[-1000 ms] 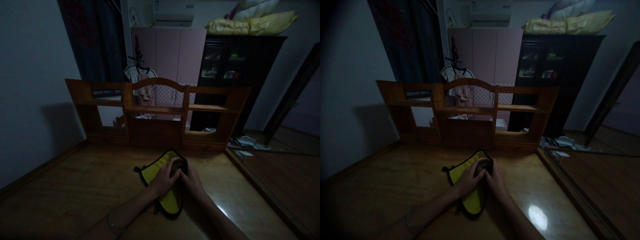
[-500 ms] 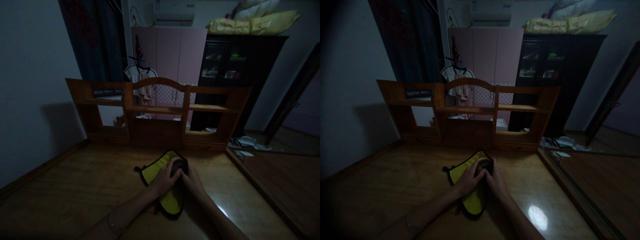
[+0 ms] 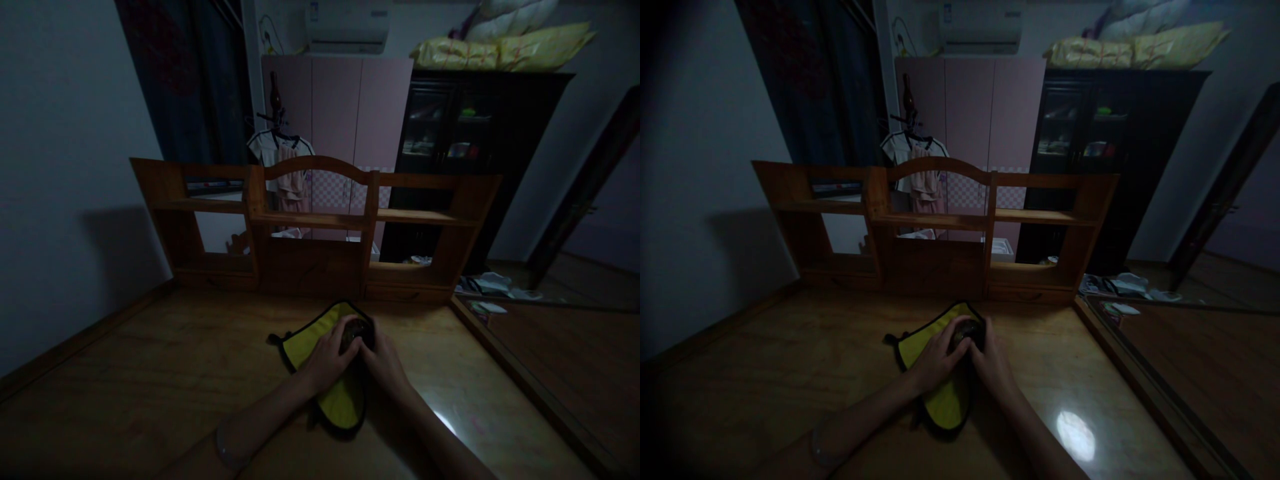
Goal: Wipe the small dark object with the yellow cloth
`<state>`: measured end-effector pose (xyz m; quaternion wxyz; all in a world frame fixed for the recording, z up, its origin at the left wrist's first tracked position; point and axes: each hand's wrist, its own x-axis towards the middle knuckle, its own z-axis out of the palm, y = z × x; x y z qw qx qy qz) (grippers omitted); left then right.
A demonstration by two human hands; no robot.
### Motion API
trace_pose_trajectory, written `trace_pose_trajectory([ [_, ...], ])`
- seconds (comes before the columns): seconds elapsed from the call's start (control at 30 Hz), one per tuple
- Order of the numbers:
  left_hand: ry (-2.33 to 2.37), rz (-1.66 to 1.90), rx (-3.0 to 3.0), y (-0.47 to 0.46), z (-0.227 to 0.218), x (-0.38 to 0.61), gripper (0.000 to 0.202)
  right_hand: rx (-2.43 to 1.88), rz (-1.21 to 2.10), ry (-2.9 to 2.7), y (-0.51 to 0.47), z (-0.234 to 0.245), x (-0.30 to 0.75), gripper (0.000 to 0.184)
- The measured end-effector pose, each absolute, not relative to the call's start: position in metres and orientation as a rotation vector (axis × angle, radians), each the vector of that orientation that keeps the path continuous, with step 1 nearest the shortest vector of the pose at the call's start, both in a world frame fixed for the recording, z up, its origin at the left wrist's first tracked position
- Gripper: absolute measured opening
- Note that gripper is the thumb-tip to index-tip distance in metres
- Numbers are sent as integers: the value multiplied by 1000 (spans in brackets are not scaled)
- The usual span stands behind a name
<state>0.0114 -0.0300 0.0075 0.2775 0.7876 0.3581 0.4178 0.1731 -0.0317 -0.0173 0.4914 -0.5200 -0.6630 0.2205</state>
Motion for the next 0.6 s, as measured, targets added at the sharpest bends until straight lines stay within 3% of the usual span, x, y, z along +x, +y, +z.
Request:
trace_pose_trajectory([
  [0.43,959,1114,2108,-29,8,12,40,-1302,500,-1628,-33,-17,173,47],
  [0.6,964,1115,2106,-29,8,12,40,-1313,513,-1629,-33,-15,172,40],
])
